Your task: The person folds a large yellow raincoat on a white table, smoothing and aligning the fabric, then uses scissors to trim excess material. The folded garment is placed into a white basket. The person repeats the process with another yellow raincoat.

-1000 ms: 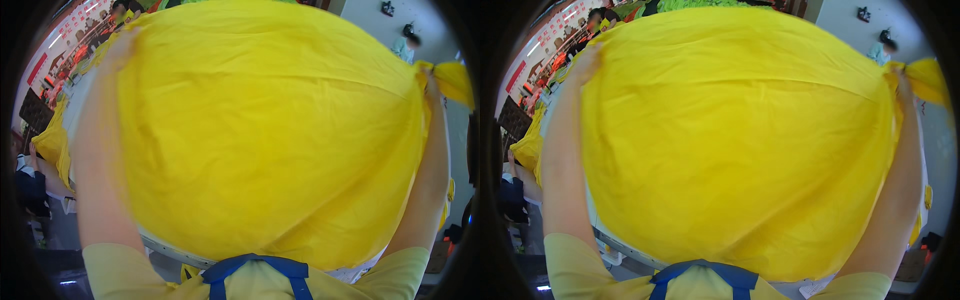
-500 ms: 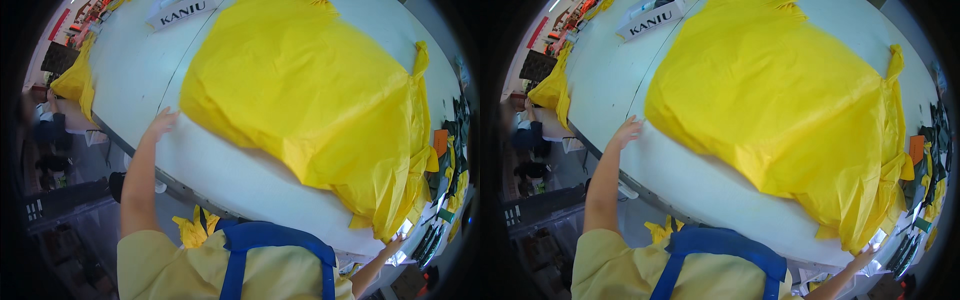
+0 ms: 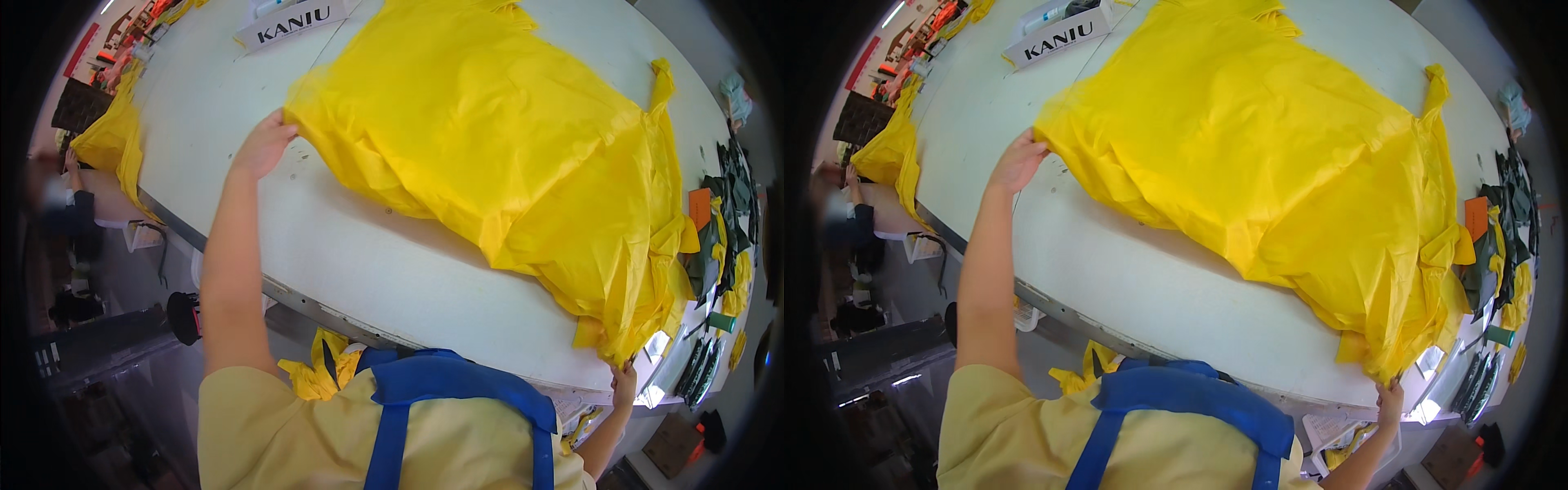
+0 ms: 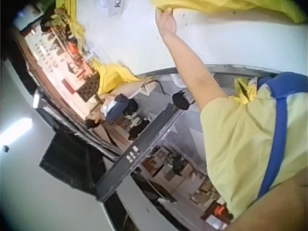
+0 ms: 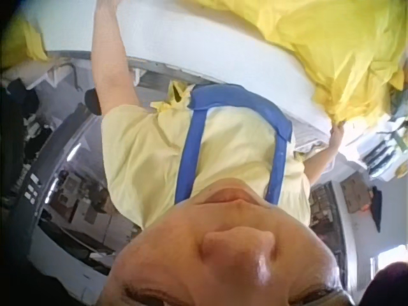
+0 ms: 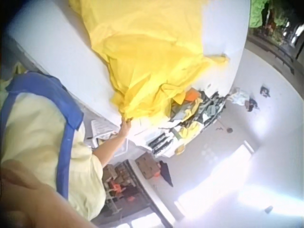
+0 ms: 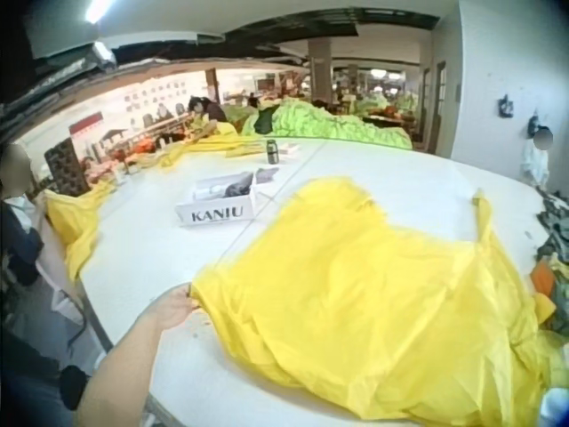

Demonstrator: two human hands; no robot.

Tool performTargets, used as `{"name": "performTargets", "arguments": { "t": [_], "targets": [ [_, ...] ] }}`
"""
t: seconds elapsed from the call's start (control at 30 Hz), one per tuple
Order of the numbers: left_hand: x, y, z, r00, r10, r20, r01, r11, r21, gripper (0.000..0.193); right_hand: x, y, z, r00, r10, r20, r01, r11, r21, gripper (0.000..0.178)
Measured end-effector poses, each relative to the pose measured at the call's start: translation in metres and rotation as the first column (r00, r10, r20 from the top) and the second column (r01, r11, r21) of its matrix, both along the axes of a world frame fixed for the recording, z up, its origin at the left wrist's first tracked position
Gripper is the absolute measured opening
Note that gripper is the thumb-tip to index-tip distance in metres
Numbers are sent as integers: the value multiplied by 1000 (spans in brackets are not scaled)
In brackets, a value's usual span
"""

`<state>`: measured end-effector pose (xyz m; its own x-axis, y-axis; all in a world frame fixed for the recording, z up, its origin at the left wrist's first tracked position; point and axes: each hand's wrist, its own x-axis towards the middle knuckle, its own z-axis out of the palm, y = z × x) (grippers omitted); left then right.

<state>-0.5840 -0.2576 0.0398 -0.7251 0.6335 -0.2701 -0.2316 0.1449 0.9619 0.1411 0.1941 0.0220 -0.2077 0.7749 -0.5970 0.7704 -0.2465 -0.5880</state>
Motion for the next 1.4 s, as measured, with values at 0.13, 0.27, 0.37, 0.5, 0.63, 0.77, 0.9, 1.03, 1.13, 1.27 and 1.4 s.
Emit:
{"name": "performTargets", "arguments": {
  "t": [0.13,0.27,0.37,0.5,0.63,0.77,0.9,1.03,1.13,1.27,1.4],
  "targets": [
    [5,-8,9,970,-220,-101,137,843,-520,34,23,52,-14,996,-21,-81,34,986,164,16],
    [-57,8,80,914,-269,-303,42,807,-589,37,25,147,45,974,35,-224,85,861,501,34],
    [-82,18,156,978,23,-208,32,966,256,40,-16,174,147,634,-227,-739,537,817,210,41],
    [-52,23,153,943,-151,-295,106,981,-164,51,55,257,138,708,-77,-702,285,940,185,29],
    [-69,19,156,933,-103,-345,-3,956,-294,45,11,245,132,835,-151,-530,383,850,361,34],
    [-110,-27,184,930,16,-367,-8,1000,24,43,124,340,158,998,31,-57,25,628,778,33],
    [-60,-122,181,933,206,-294,-157,971,181,37,128,268,138,878,-107,-467,264,922,284,28],
    [19,-208,86,985,165,-43,-171,955,-243,48,146,164,92,975,216,57,-223,918,329,27],
    [87,-210,35,946,148,288,-121,987,-108,44,118,101,57,1000,26,14,-28,980,199,27],
    [103,-214,-29,858,399,323,-315,906,-284,40,144,94,6,979,-1,203,-47,973,228,31],
    [85,-222,-24,915,318,249,-360,922,146,31,153,78,4,975,26,219,-105,929,355,29]
  ]
}}
